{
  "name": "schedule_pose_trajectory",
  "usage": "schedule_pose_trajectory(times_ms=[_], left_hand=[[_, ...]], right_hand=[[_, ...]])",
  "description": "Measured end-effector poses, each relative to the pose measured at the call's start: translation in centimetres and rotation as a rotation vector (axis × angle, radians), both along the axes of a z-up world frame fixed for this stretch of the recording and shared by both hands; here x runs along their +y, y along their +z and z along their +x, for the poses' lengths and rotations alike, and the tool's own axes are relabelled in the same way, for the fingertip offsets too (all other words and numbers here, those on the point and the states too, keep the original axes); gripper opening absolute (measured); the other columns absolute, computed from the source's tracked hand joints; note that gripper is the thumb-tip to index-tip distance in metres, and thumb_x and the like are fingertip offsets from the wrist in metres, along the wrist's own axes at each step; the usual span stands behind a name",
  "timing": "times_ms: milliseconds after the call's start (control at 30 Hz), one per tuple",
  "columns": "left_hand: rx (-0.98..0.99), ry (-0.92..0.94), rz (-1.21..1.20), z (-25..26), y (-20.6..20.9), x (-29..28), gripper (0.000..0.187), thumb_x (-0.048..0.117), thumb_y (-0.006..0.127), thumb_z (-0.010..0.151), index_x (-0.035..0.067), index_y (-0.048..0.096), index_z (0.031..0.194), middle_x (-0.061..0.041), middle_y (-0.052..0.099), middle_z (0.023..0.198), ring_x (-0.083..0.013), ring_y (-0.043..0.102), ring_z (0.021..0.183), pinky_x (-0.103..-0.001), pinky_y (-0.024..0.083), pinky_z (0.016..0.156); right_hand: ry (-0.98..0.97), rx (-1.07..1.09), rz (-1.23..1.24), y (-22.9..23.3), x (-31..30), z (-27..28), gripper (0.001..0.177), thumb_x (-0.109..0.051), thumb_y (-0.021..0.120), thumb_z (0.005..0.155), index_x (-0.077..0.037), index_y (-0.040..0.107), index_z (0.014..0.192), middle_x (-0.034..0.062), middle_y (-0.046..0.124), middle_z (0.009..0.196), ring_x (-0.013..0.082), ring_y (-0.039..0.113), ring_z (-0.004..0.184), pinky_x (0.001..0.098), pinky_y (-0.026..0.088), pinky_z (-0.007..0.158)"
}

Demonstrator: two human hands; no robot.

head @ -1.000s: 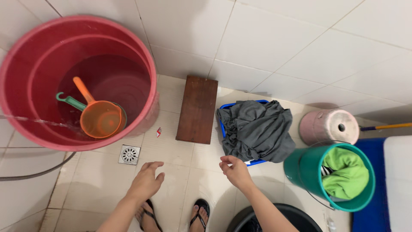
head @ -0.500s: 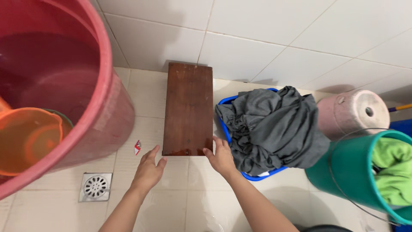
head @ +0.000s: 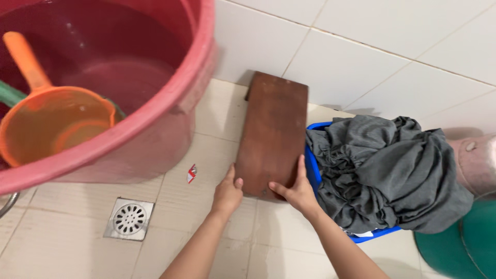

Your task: The person places a plastic divider into the spinner of a twin-tub washing machine, closes the lid, and operates the dials. The person then pours water into the tub using a pitcher and transfers wet clothes between buckets.

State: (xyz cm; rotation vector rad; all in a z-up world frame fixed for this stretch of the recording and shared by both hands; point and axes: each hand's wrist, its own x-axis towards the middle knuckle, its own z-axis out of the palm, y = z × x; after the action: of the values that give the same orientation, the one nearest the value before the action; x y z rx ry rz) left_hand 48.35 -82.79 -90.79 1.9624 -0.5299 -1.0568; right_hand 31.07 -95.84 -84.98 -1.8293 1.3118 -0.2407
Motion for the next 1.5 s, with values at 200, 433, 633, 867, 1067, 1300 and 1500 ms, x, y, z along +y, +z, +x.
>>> schedule_pose_trajectory(times_ms=[200,433,633,867,1067,1300,1500], left_hand=[[0.009,-0.404,0.173,-2.1,2.9,0.7,0.064,0.026,0.053,0.103,0.025,0.029,0.163,-0.022,0.062,0.136,-0.0357,0.058,0.130,-0.042,0.045,0.111],[-0.093,-0.527,0.027,0.0,2.0,0.5,0.038,0.021,0.057,0.099,0.018,0.062,0.137,-0.015,0.060,0.140,-0.0328,0.056,0.130,-0.041,0.045,0.110],[-0.589,-0.471,0.085,8.2,-6.2,3.4,0.033,-0.001,0.059,0.086,0.007,0.074,0.114,-0.018,0.061,0.133,-0.0351,0.058,0.126,-0.042,0.049,0.107],[-0.987,-0.786,0.365,10.6,-10.2,3.1,0.062,0.006,0.051,0.092,0.008,0.034,0.152,-0.016,0.012,0.167,-0.0386,0.020,0.151,-0.059,0.029,0.114],[-0.777,-0.743,0.438,12.0,-13.2,2.6,0.053,0.010,0.043,0.102,0.014,0.033,0.154,-0.012,0.017,0.166,-0.0419,0.021,0.150,-0.061,0.031,0.115],[-0.847,-0.786,0.247,13.0,-14.1,4.4,0.022,0.000,0.055,0.087,0.001,0.070,0.104,-0.015,0.062,0.129,-0.0317,0.057,0.126,-0.036,0.056,0.096],[-0.573,-0.419,0.263,13.3,-10.2,4.2,0.011,0.006,0.059,0.089,0.005,0.069,0.094,-0.017,0.069,0.108,-0.0332,0.067,0.103,-0.042,0.053,0.087]], right_hand=[[0.117,0.766,-0.300,2.9,2.2,-3.8,0.101,-0.056,0.082,0.078,-0.014,0.033,0.156,0.0305,0.027,0.163,0.0444,0.042,0.142,0.0431,0.042,0.115],[0.489,0.600,-0.473,5.1,1.7,2.0,0.090,-0.053,0.080,0.079,-0.017,0.041,0.152,0.0232,0.025,0.163,0.0474,0.027,0.149,0.0513,0.035,0.117],[0.653,0.824,-0.263,5.2,1.1,6.6,0.122,-0.054,0.087,0.073,-0.014,0.012,0.161,0.0279,0.003,0.166,0.0492,0.009,0.153,0.0471,0.028,0.123],[0.727,0.927,-0.177,6.5,0.7,6.8,0.128,-0.056,0.087,0.074,-0.015,0.004,0.161,0.0262,-0.004,0.167,0.0487,0.004,0.153,0.0472,0.028,0.124],[0.757,0.969,-0.131,6.9,0.9,7.1,0.132,-0.055,0.089,0.073,-0.016,-0.001,0.161,0.0251,-0.010,0.167,0.0479,-0.001,0.154,0.0485,0.028,0.124],[0.749,0.963,-0.102,7.4,1.4,7.6,0.133,-0.054,0.089,0.073,-0.013,-0.002,0.161,0.0263,-0.009,0.167,0.0496,-0.001,0.154,0.0490,0.030,0.123],[0.726,0.919,-0.087,7.4,1.4,7.3,0.132,-0.050,0.091,0.073,-0.013,-0.001,0.161,0.0259,-0.009,0.167,0.0502,-0.001,0.153,0.0498,0.031,0.122]])
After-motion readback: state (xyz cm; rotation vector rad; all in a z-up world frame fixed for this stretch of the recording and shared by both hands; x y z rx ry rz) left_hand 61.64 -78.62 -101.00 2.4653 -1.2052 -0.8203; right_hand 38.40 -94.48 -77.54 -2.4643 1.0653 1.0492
